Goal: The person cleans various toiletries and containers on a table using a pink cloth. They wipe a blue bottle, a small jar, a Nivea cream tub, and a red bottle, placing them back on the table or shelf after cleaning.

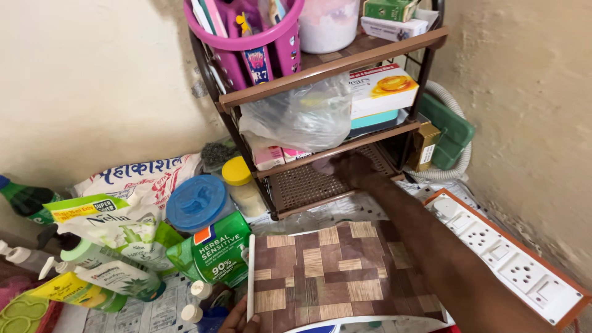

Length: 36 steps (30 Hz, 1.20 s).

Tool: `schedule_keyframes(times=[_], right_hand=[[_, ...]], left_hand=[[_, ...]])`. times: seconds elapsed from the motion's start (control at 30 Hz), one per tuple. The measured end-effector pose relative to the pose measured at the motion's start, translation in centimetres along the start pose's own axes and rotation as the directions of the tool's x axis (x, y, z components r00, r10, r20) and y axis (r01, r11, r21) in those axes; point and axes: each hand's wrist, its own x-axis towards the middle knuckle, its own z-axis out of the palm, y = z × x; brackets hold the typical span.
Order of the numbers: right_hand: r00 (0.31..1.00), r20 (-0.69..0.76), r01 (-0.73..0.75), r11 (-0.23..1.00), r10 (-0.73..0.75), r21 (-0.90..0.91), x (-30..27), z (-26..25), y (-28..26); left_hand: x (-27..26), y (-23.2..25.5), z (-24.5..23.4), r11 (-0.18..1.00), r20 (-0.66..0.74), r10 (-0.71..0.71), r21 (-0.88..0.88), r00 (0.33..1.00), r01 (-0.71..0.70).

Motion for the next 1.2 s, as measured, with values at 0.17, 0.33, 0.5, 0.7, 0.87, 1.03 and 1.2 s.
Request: schedule_keyframes(times=[0.17, 0.33, 0.5, 0.7, 0.87, 1.03, 1.2], right_hand=[[0.954, -0.070, -0.294, 0.956, 0.293, -0.003, -0.7, 1.1, 3.6], [0.985, 0.033, -0.172, 0.975, 0.169, 0.138, 0.3, 3.4, -1.7], [0.971, 0.081, 0.181, 0.914, -0.224, 0.363, -0.5, 2.0, -4.8], [0.989, 0.034, -0.129, 0.946, 0.146, -0.297, -5.8, -4.7, -2.2], [0.829, -0.541, 0.024, 0.956, 0.144, 0.291, -17.1, -6.9, -5.7], [0.671, -0.721, 0.503, 0.822, -0.175, 0.268, -27.1, -2.8, -15.6], [0.881, -0.471, -0.016, 0.996, 0.054, 0.085, -28.5, 1.9, -11.5]], left_hand=[[0.4, 1.0, -0.5, 0.998, 0.129, 0.029, -0.055, 0.991, -0.022], [-0.2, 2.7, -0.4, 0.999, -0.023, -0.032, -0.039, 0.999, 0.031], [1.4, 3.7, -0.6, 0.994, 0.061, 0.059, -0.091, 0.996, -0.054], [-3.1, 10.8, 4.1, 0.913, -0.056, 0.166, -0.369, 0.985, -0.175], [-7.6, 18.8, 9.2, 0.951, -0.132, 0.076, -0.287, 0.988, -0.111], [-10.0, 20.1, 12.8, 0.972, 0.012, 0.162, -0.175, 0.987, -0.158], [-10.2, 17.0, 15.2, 0.934, 0.118, 0.349, -0.120, 0.930, -0.336]])
